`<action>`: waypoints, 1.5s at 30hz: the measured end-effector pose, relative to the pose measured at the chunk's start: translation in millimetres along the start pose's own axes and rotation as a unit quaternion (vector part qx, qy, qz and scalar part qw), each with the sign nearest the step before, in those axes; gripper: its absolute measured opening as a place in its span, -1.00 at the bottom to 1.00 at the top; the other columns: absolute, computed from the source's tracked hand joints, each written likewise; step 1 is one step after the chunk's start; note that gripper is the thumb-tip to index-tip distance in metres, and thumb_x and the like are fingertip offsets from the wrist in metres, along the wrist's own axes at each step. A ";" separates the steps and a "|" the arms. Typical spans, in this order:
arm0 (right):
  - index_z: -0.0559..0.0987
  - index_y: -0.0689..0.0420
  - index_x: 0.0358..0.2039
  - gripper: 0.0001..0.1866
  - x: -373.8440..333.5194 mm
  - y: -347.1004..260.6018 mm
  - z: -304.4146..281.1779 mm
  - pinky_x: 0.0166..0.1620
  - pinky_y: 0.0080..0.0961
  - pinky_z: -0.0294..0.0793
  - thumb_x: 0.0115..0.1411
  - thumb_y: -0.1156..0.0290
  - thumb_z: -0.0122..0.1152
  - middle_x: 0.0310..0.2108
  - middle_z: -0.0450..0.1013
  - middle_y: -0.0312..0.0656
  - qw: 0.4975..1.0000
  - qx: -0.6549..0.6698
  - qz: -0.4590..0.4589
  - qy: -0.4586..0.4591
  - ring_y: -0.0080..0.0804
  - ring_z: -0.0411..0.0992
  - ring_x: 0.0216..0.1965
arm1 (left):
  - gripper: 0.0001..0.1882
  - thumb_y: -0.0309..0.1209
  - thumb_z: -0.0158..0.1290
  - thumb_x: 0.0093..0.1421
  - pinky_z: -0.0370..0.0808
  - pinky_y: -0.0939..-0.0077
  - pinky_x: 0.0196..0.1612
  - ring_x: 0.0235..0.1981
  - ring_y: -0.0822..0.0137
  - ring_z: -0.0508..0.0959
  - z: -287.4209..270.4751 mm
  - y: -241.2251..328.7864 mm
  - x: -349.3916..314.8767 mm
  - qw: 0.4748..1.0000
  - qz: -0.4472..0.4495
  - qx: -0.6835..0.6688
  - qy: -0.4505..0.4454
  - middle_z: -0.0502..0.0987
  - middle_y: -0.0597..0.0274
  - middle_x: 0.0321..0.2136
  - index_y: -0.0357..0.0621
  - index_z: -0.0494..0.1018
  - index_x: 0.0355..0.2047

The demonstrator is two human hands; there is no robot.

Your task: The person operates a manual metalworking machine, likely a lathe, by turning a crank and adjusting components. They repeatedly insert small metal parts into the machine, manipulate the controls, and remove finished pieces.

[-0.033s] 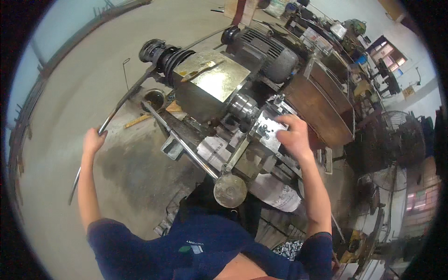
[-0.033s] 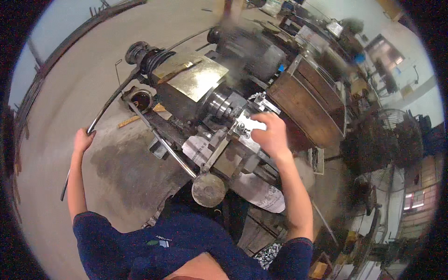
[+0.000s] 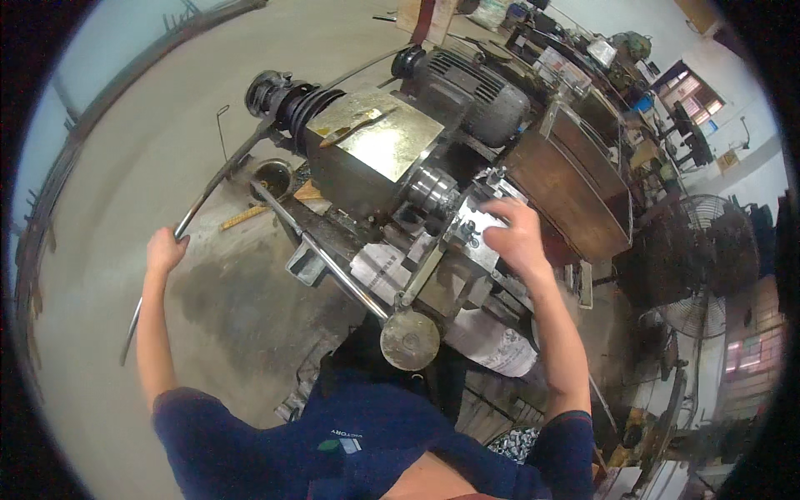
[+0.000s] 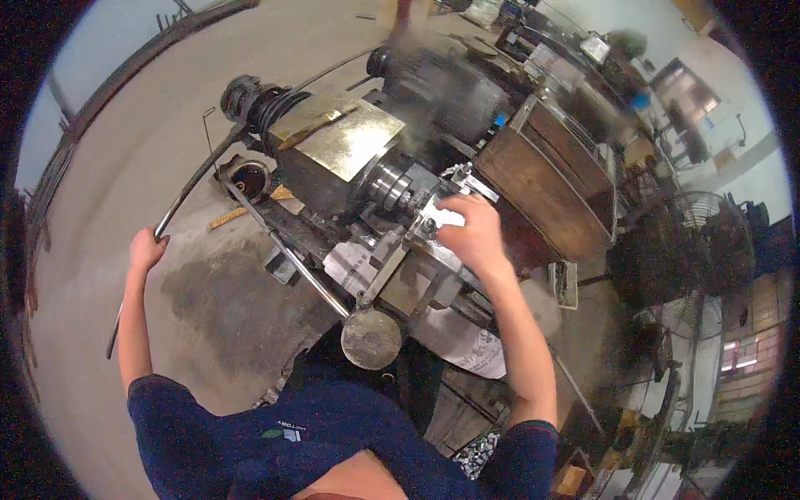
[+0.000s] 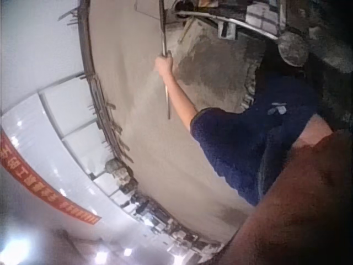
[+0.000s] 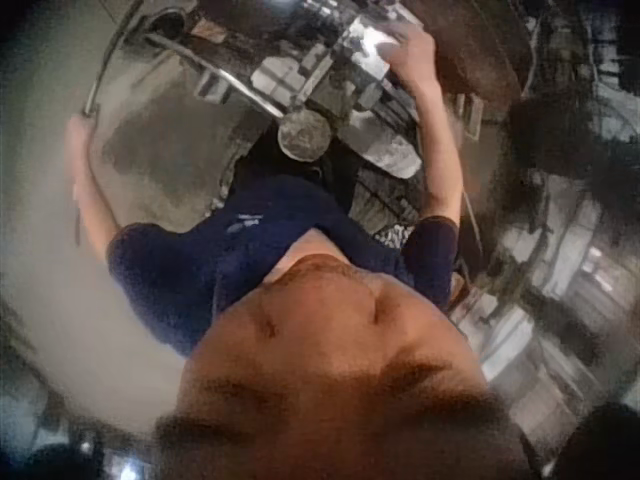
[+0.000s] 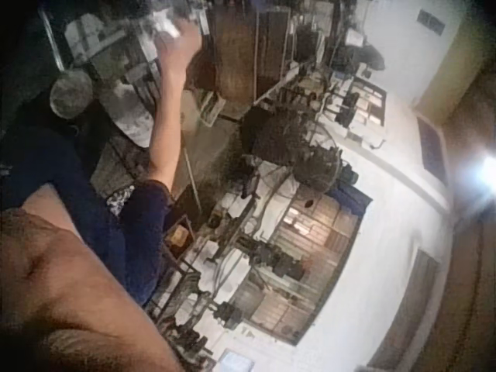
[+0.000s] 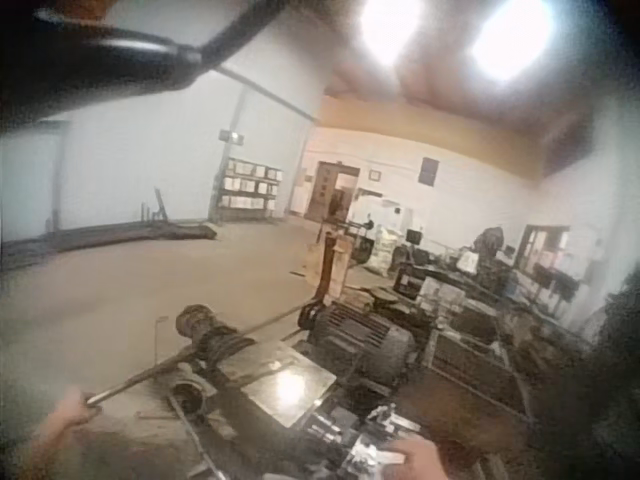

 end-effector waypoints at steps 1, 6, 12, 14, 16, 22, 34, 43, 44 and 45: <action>0.57 0.15 -0.44 -0.70 6.2 2.1 12.6 -0.22 -0.33 0.37 -0.32 0.42 0.13 -0.41 0.46 -0.10 1.000 -0.007 -0.023 -0.009 -0.14 0.38 -0.34 | -0.72 -0.23 0.09 -0.05 0.42 0.15 -0.31 -0.38 -0.05 0.49 0.5 -2.9 6.8 1.000 0.003 0.000 0.004 0.50 -0.07 -0.49 -0.19 0.46 -0.43; 0.61 0.08 -0.59 -0.75 33.0 0.7 66.0 -0.28 -0.36 0.41 -0.37 0.32 0.12 -0.55 0.48 -0.08 0.990 -0.030 0.061 -0.121 -0.12 0.44 -0.45 | -0.76 -0.26 0.03 -0.04 0.43 0.12 -0.30 -0.38 -0.06 0.50 10.6 -28.7 34.1 0.999 -0.006 0.036 0.027 0.50 -0.09 -0.49 -0.20 0.48 -0.47; 0.62 0.09 -0.60 -0.74 38.2 8.0 79.9 -0.29 -0.37 0.44 -0.39 0.32 0.11 -0.57 0.47 -0.03 0.979 -0.009 0.145 -0.145 -0.08 0.46 -0.45 | -0.73 -0.24 0.00 -0.06 0.43 0.12 -0.29 -0.38 -0.06 0.50 5.6 -8.3 10.8 0.996 -0.063 0.020 0.056 0.50 -0.10 -0.47 -0.19 0.50 -0.47; 0.62 0.10 -0.60 -0.74 38.0 9.2 80.3 -0.29 -0.36 0.44 -0.39 0.32 0.11 -0.57 0.47 -0.02 0.979 -0.005 0.152 -0.139 -0.07 0.46 -0.45 | -0.73 -0.23 0.00 -0.07 0.44 0.13 -0.29 -0.38 -0.06 0.51 3.0 9.1 -9.5 0.995 -0.082 -0.009 0.055 0.51 -0.10 -0.47 -0.18 0.49 -0.47; 0.61 0.12 -0.60 -0.74 37.2 7.6 78.7 -0.29 -0.35 0.44 -0.39 0.33 0.10 -0.57 0.46 0.01 0.981 0.009 0.148 -0.125 -0.04 0.45 -0.45 | -0.72 -0.23 0.00 -0.07 0.44 0.14 -0.29 -0.38 -0.06 0.51 -0.8 40.8 -43.6 0.994 -0.096 -0.036 0.045 0.51 -0.10 -0.47 -0.19 0.49 -0.47; 0.60 0.18 -0.59 -0.73 36.2 6.7 79.3 -0.32 -0.37 0.43 -0.37 0.35 0.09 -0.63 0.44 0.05 0.977 0.003 0.161 -0.137 -0.08 0.46 -0.48 | -0.68 -0.18 0.04 -0.11 0.42 0.17 -0.25 -0.33 -0.02 0.51 -4.5 93.0 -96.7 0.989 -0.127 -0.077 0.000 0.51 -0.06 -0.45 -0.18 0.46 -0.45; 0.61 0.17 -0.61 -0.75 28.8 5.6 52.3 -0.16 -0.32 0.41 -0.35 0.35 0.09 -0.46 0.47 0.10 0.994 -0.046 0.083 -0.062 0.01 0.44 -0.30 | -0.67 -0.18 0.09 -0.08 0.42 0.18 -0.23 -0.30 0.02 0.50 -0.9 90.8 -84.6 0.993 -0.084 -0.081 -0.030 0.51 -0.04 -0.39 -0.19 0.43 -0.41; 0.56 0.24 -0.48 -0.70 -36.2 -94.5 0.2 -0.26 -0.44 0.43 -0.36 0.50 0.10 -0.21 0.40 0.04 0.981 0.113 -0.147 0.056 -0.16 0.43 -0.34 | -0.76 -0.34 -0.01 0.15 0.41 0.60 -0.36 -0.45 0.51 0.48 -85.0 304.8 -117.0 0.772 0.262 -0.568 -0.115 0.51 0.24 -0.52 -0.34 0.44 -0.36; 0.55 0.25 -0.50 -0.68 -42.3 -98.8 -0.5 -0.31 -0.44 0.42 -0.40 0.49 0.09 -0.24 0.39 0.01 0.983 0.092 -0.148 0.048 -0.20 0.40 -0.39 | -0.75 -0.33 -0.04 0.18 0.40 0.60 -0.40 -0.49 0.52 0.46 -88.1 331.5 -129.8 0.764 0.322 -0.547 -0.116 0.50 0.27 -0.58 -0.33 0.45 -0.39; 0.53 0.23 -0.52 -0.70 -48.3 -103.6 -5.3 -0.35 -0.39 0.39 -0.41 0.46 0.11 -0.26 0.37 0.00 0.981 0.093 -0.159 0.055 -0.18 0.34 -0.40 | -0.73 -0.28 0.00 0.16 0.38 0.64 -0.50 -0.59 0.54 0.43 -86.5 350.6 -139.2 0.755 0.357 -0.540 -0.105 0.47 0.28 -0.65 -0.28 0.48 -0.38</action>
Point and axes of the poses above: each hand's wrist, its own x-axis towards the middle knuckle, its own z-axis out of the palm, y = z × x, the point moved 5 cm from there along x, towards the middle knuckle
